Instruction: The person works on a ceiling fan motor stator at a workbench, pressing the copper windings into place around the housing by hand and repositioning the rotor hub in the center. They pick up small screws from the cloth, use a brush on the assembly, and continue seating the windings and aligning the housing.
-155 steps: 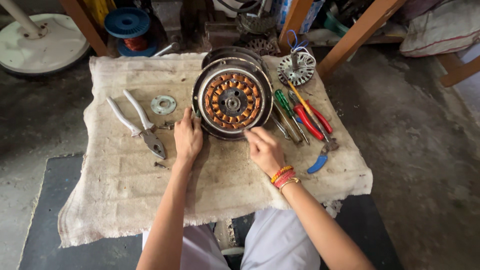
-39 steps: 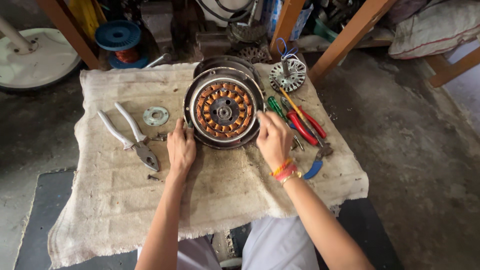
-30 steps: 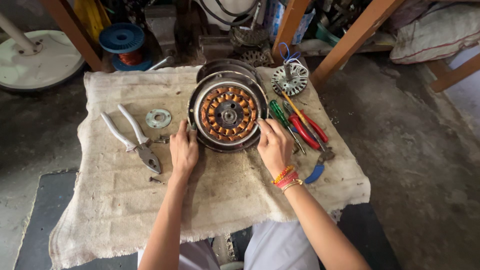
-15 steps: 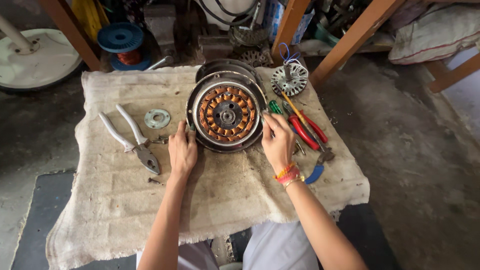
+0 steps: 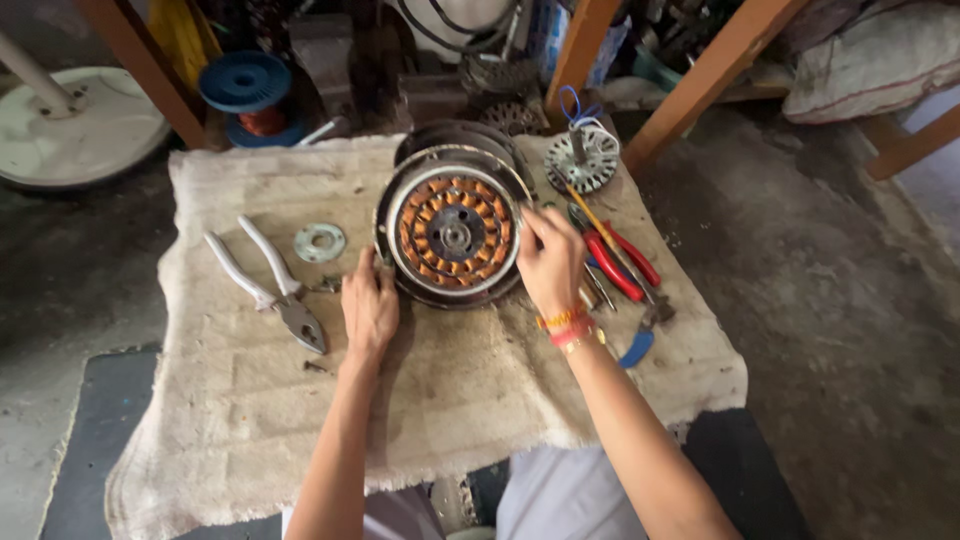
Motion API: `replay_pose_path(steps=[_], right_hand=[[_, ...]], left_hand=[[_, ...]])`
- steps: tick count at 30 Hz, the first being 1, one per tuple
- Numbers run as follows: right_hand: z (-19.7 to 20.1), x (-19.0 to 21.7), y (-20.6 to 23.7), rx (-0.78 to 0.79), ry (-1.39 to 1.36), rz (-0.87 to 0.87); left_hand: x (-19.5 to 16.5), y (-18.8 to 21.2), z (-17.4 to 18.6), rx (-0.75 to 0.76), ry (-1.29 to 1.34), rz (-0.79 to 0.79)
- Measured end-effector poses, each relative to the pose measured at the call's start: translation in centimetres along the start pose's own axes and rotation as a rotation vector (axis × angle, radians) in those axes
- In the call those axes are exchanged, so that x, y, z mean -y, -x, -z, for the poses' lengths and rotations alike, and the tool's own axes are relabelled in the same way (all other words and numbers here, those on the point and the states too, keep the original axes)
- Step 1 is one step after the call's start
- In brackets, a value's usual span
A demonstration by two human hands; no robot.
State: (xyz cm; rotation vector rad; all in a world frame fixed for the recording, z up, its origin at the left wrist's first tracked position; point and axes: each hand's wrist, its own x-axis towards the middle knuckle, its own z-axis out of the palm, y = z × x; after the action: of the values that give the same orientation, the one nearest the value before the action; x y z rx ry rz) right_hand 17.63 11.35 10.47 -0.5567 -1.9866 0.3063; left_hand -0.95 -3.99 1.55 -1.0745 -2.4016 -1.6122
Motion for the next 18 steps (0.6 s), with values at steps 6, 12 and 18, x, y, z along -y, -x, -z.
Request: replay_pose_path(steps=[6, 12, 18], right_hand=[[0.7, 0.5, 1.5, -0.047, 0.020, 0.035], [-0.7, -0.1, -0.5, -0.032, 0.002, 0.030], [-0.5, -0.4, -0.9, 0.138, -0.040, -0.212]], left_hand=[[-0.7, 0.0, 0.3, 0.108, 0.073, 0.162], [-0.9, -0.2, 0.5, 0.086, 0.060, 0.124], [-0.8, -0.1, 0.4, 0.061, 0.050, 0.091]])
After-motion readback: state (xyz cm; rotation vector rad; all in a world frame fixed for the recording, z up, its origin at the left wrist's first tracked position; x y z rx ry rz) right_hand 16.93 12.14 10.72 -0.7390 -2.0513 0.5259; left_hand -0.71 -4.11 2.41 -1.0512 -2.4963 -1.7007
